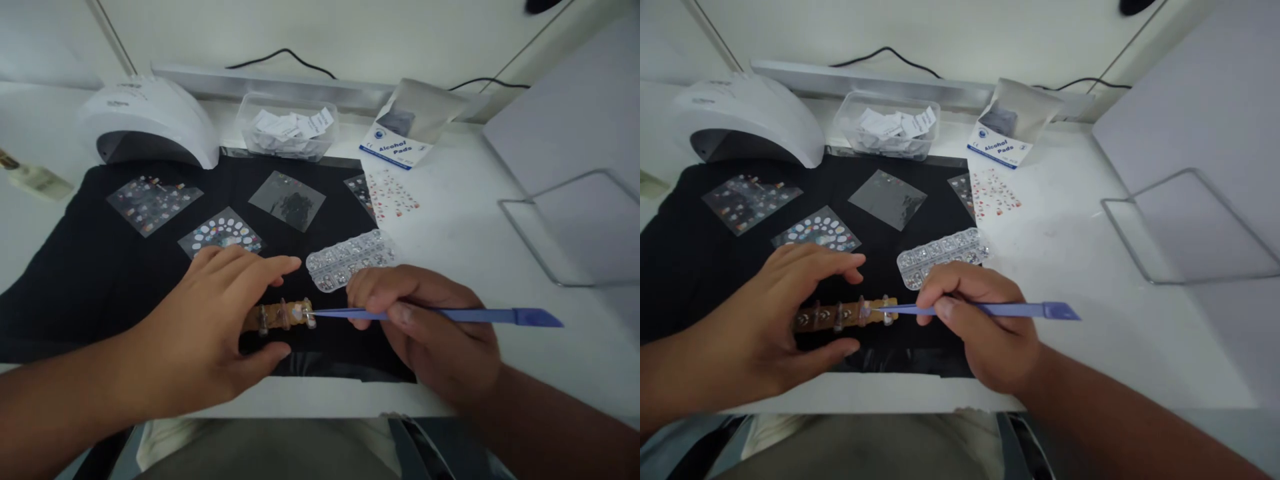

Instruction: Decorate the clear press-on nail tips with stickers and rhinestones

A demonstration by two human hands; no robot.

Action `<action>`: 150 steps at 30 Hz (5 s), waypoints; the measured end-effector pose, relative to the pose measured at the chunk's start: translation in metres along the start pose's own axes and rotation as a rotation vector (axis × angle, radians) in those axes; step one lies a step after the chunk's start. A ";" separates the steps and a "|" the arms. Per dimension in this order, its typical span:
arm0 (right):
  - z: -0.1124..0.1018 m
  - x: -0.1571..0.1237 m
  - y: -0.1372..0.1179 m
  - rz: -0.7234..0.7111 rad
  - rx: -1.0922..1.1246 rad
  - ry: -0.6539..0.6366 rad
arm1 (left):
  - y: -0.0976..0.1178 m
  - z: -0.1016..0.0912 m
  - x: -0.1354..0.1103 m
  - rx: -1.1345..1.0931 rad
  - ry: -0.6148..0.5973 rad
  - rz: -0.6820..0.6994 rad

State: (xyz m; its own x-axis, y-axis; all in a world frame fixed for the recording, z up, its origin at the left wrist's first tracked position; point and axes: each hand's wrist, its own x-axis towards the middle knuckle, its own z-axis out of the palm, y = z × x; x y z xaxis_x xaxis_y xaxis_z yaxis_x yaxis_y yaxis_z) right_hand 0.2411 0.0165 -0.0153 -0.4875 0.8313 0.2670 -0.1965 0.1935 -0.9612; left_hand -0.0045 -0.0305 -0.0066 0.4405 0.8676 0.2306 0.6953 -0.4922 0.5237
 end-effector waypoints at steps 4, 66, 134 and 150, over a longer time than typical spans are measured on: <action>-0.004 -0.001 0.008 0.063 0.001 -0.064 | 0.002 0.005 0.002 0.029 -0.016 0.007; -0.011 0.005 0.005 0.110 -0.135 -0.226 | 0.002 0.007 0.005 0.015 0.002 0.020; -0.007 0.002 0.001 -0.081 -0.247 -0.271 | 0.006 0.004 0.007 0.065 -0.023 0.029; -0.007 0.004 -0.001 -0.048 -0.244 -0.224 | 0.006 0.004 0.005 0.044 -0.025 0.035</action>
State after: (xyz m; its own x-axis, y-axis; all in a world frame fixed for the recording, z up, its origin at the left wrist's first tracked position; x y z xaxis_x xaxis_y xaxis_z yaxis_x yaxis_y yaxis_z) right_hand 0.2456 0.0233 -0.0142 -0.6628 0.6882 0.2949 -0.0275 0.3712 -0.9281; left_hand 0.0041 -0.0294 -0.0052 0.4791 0.8478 0.2275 0.7031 -0.5258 0.4788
